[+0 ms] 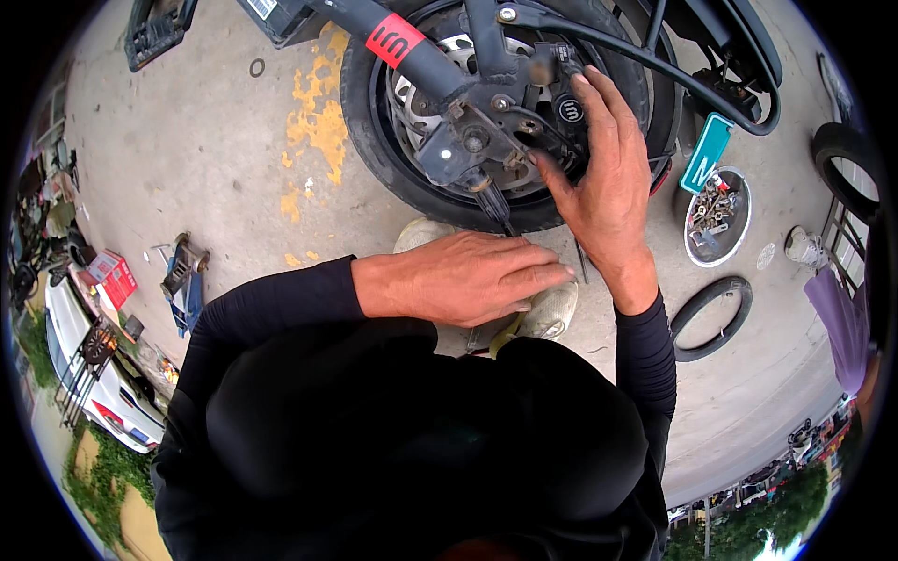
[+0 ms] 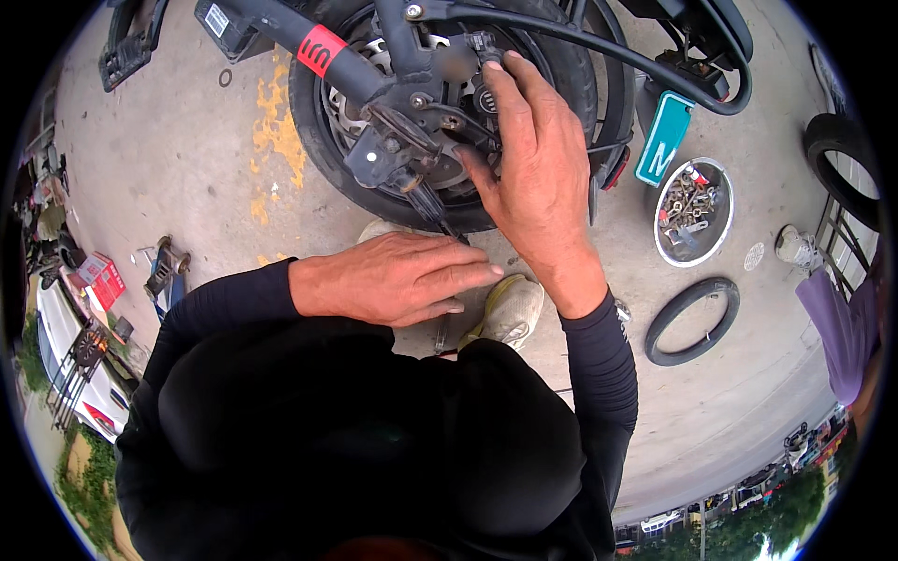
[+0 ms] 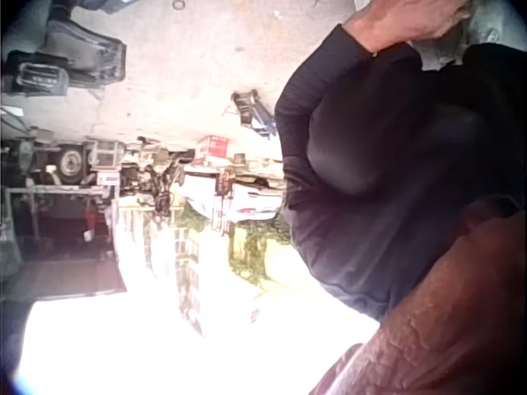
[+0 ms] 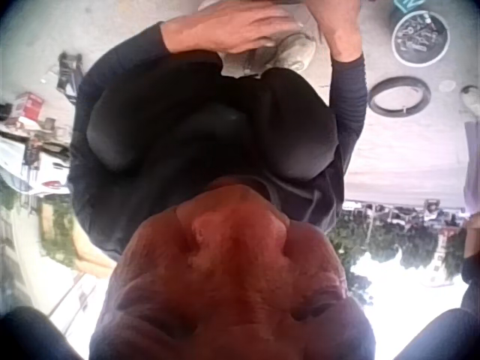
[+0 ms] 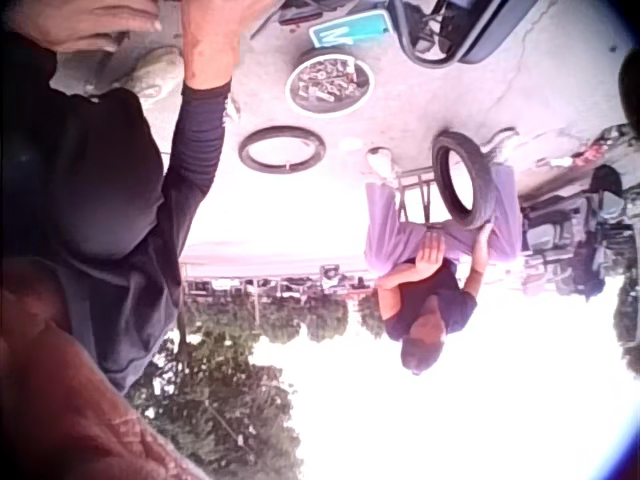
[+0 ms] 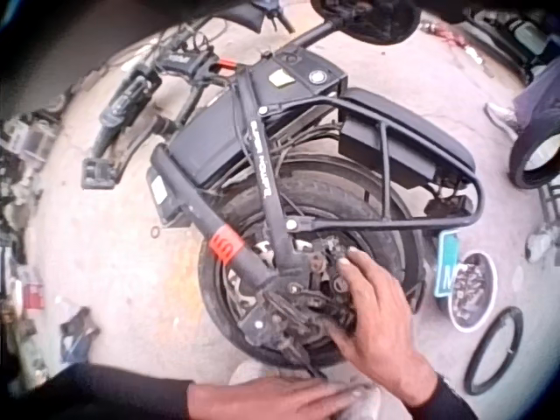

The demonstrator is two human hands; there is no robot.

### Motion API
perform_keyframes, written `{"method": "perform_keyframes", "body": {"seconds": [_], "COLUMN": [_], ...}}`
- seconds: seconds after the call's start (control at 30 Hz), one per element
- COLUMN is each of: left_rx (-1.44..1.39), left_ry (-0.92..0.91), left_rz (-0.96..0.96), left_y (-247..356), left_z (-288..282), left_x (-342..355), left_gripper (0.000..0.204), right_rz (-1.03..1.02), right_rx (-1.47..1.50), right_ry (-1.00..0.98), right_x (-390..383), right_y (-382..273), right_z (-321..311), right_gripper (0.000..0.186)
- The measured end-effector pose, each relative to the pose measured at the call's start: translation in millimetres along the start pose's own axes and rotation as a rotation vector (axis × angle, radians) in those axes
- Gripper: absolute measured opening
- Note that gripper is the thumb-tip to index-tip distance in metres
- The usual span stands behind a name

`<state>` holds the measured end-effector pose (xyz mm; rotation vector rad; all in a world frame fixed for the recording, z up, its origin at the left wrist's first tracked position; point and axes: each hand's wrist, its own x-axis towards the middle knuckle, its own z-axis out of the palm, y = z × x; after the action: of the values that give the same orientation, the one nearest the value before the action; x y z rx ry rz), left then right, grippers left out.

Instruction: The person squats beside a scooter and uses a hex key to adjust the rear wheel hub and brake assembly. They repeatedly insert and remove small metal parts from a bowl, tighten fasteners, and manipulate the brake cable while another person assists nearby.

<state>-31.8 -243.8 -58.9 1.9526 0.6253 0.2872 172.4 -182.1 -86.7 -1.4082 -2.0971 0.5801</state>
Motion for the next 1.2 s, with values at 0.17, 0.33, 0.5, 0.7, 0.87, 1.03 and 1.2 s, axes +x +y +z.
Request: {"method": "perform_keyframes", "body": {"seconds": [0.17,0.33,0.5,0.7,0.87,1.03,1.2], "left_rx": [-0.784,-1.030,-1.225,-1.616,-1.744,-1.769,-1.765], "left_ry": [0.284,0.383,0.421,0.463,0.431,0.409,0.405], "left_rz": [-0.377,-0.355,-0.298,-0.237,-0.179,-0.183,-0.201], "left_y": [0.2,-5.5,-11.0,-5.5,-11.8,-12.9,-15.7], "left_z": [15.6,16.9,26.7,32.0,34.1,27.9,29.0], "left_x": [13.8,20.0,19.9,24.2,21.2,22.1,21.6], "left_gripper": [0.077,0.084,0.092,0.087,0.089,0.089,0.091], "right_rz": [0.118,0.073,0.088,0.034,0.013,0.015,0.026], "right_rx": [0.052,-0.096,-0.160,-0.225,-0.233,-0.220,-0.211], "right_ry": [-0.001,0.046,0.104,0.053,0.032,0.035,0.045], "right_x": [-4.3,-7.2,-6.6,-9.4,-8.3,-7.2,-5.2], "right_y": [-1.6,-6.1,-9.6,-6.7,-5.1,-5.2,-5.9], "right_z": [3.2,10.5,24.0,20.7,17.7,18.1,18.7], "right_gripper": [0.084,0.083,0.079,0.082,0.082,0.082,0.081]}}
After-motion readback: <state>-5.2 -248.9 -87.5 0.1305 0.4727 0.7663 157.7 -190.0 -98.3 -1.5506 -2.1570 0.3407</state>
